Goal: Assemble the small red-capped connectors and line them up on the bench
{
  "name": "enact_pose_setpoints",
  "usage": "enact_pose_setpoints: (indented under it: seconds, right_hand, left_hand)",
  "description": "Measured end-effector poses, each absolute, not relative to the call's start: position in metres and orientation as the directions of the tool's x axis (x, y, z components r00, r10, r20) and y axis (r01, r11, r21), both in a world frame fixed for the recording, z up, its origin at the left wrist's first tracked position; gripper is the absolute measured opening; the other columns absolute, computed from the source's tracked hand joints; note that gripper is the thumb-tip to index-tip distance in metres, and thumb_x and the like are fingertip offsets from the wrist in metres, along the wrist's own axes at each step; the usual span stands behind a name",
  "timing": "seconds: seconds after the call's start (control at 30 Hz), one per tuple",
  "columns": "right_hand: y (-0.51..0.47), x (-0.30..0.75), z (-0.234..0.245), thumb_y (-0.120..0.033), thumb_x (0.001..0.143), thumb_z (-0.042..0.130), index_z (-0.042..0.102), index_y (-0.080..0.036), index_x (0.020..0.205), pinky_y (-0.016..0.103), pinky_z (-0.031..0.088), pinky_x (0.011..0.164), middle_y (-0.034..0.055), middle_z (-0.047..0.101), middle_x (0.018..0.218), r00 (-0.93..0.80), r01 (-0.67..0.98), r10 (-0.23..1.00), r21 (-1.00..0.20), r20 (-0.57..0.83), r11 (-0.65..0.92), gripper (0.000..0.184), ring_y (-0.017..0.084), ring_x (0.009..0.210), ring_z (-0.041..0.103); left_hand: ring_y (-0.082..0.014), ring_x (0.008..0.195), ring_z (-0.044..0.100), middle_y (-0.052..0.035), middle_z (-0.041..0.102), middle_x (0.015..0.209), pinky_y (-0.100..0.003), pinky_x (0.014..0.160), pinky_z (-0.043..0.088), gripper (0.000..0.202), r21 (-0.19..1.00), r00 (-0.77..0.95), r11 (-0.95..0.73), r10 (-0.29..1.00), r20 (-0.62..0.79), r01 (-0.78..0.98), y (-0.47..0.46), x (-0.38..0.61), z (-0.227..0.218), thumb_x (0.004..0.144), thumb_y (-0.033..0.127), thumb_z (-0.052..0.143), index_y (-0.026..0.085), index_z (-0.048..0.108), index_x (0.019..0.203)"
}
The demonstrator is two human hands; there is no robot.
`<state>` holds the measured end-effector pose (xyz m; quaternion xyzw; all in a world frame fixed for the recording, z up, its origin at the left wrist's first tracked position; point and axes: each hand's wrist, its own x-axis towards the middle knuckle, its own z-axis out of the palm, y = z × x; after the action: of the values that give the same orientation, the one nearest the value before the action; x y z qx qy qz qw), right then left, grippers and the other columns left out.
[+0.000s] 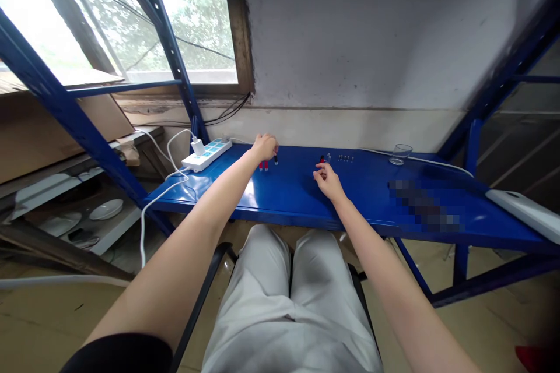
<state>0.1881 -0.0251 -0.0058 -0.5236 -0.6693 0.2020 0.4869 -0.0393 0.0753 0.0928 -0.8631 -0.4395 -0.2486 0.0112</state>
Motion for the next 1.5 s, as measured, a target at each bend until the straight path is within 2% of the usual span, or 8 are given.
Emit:
enact_pose_setpoints:
  seconds: [0.13,0.2,0.3,0.67,1.1,1.5]
  right_hand:
    - [-0.026,0.188,-0.005,-0.040,0.081,0.044,0.046,-0.019,0.106,0.032,0.043,0.064,0.0041,0.058,0.075,0.023,0.511,0.900,-0.779,0.434,0.363,0.033,0.018,0.070,0.057]
    - [-0.025,0.189,-0.006,-0.039,0.080,0.045,0.046,-0.019,0.106,0.032,0.043,0.065,0.0037,0.058,0.075,0.024,0.506,0.899,-0.781,0.437,0.366,0.032,0.018,0.070,0.057]
    - [-0.023,0.190,-0.008,-0.039,0.080,0.045,0.046,-0.020,0.106,0.032,0.043,0.065,0.0036,0.058,0.075,0.023,0.500,0.901,-0.785,0.433,0.365,0.032,0.018,0.071,0.057]
    - [-0.021,0.191,-0.011,-0.038,0.080,0.044,0.046,-0.020,0.105,0.032,0.044,0.065,0.0033,0.058,0.075,0.019,0.502,0.898,-0.781,0.439,0.371,0.031,0.018,0.071,0.057]
    - [-0.019,0.192,-0.013,-0.038,0.080,0.044,0.047,-0.021,0.104,0.032,0.043,0.066,0.0025,0.058,0.073,0.022,0.502,0.895,-0.779,0.445,0.375,0.030,0.019,0.072,0.057]
    - [-0.018,0.193,-0.014,-0.038,0.079,0.044,0.047,-0.021,0.103,0.032,0.044,0.066,0.0025,0.058,0.073,0.027,0.507,0.895,-0.778,0.445,0.372,0.029,0.018,0.071,0.058]
  left_hand:
    - [-0.0264,0.098,0.045,-0.0082,0.058,0.085,-0.043,0.090,0.027,0.006,0.051,0.459,-0.494,0.837,0.297,0.868,0.067,-0.049,0.085,0.067,0.014,0.060,0.017,0.062,0.062]
    - [-0.0270,0.101,0.044,-0.0088,0.058,0.093,-0.043,0.088,0.027,0.009,-0.019,0.456,-0.465,0.858,0.235,0.885,0.063,-0.049,0.084,0.069,0.013,0.057,0.017,0.065,0.069]
    - [-0.0272,0.102,0.044,-0.0090,0.058,0.097,-0.043,0.086,0.028,0.013,-0.061,0.448,-0.447,0.867,0.217,0.893,0.061,-0.049,0.083,0.070,0.012,0.055,0.017,0.066,0.074]
    - [-0.0264,0.101,0.045,-0.0089,0.058,0.098,-0.044,0.087,0.028,0.017,-0.035,0.437,-0.441,0.872,0.219,0.897,0.062,-0.045,0.081,0.067,0.006,0.052,0.016,0.065,0.071]
    - [-0.0270,0.103,0.043,-0.0089,0.059,0.101,-0.047,0.090,0.027,0.013,-0.069,0.433,-0.427,0.885,0.171,0.901,0.062,-0.042,0.084,0.070,0.013,0.055,0.018,0.066,0.077]
    - [-0.0281,0.106,0.043,-0.0088,0.058,0.103,-0.048,0.092,0.025,0.014,-0.045,0.427,-0.425,0.890,0.159,0.904,0.063,-0.042,0.083,0.070,0.017,0.057,0.018,0.066,0.081]
